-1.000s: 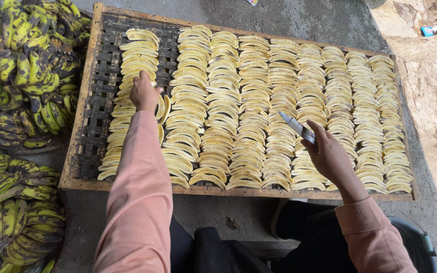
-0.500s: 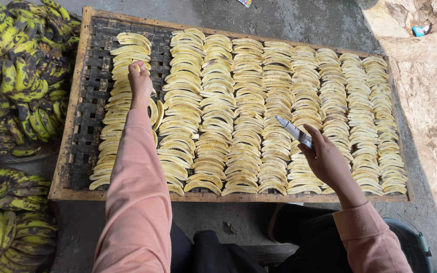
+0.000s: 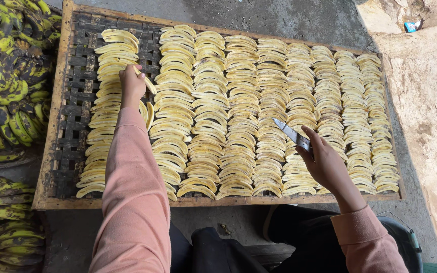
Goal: The person sits on the ground peeling bananas with a knife, dropping the peels into a bucket, and splitting the peeled bananas lengthwise. They place the banana halves in rows on woven bamboo drying racks, taking new bananas from a pile beside them.
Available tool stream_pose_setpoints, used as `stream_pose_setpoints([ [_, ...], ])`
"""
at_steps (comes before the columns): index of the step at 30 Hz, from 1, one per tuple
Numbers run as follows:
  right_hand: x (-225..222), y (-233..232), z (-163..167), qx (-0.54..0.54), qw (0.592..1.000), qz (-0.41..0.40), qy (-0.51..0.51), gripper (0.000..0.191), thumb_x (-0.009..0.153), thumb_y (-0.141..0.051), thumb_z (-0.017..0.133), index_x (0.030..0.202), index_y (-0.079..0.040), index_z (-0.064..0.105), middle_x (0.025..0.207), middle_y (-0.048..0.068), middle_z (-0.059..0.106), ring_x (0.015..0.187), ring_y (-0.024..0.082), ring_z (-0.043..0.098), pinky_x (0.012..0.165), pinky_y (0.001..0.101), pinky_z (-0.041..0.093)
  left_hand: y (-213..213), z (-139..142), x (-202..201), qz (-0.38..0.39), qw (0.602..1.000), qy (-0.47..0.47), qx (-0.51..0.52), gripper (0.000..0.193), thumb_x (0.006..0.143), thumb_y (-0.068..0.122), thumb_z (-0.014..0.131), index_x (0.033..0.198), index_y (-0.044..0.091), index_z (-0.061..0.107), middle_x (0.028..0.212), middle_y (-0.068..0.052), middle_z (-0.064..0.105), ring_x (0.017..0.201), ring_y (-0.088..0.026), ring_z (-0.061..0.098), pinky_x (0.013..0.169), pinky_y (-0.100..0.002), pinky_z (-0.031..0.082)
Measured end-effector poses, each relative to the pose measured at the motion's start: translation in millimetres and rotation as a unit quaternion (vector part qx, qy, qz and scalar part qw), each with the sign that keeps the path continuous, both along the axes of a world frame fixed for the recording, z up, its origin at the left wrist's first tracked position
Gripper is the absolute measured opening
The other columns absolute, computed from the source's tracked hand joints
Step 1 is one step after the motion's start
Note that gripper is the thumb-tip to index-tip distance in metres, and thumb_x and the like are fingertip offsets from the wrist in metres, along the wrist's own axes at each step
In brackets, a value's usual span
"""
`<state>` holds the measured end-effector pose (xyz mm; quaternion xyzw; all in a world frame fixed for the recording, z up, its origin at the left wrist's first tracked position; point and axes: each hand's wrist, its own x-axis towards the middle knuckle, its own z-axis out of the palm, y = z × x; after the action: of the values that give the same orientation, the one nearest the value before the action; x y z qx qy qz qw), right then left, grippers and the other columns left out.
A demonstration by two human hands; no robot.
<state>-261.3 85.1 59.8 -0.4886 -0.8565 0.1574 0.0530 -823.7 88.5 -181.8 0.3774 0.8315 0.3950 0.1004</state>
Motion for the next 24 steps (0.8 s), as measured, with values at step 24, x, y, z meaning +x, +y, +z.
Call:
stream_pose_setpoints([
  [24,18.6,-9.1,18.0,0.014,1.000,-0.020,0.019,0.060,0.095,-0.032,0.065,0.150,-0.017,0.045,0.104,0.017,0.070,0.085,0.036,0.070,0.071,0.0465,0.055,-8.2,34.2,44.1,0.091,0.986,0.031,-0.138,0.030,0.090,0.017,0.082,0.109,-0.001,0.066,0.109,-0.024,0.071,0.101,-0.041,0.070,0.086,-0.048,0.057],
])
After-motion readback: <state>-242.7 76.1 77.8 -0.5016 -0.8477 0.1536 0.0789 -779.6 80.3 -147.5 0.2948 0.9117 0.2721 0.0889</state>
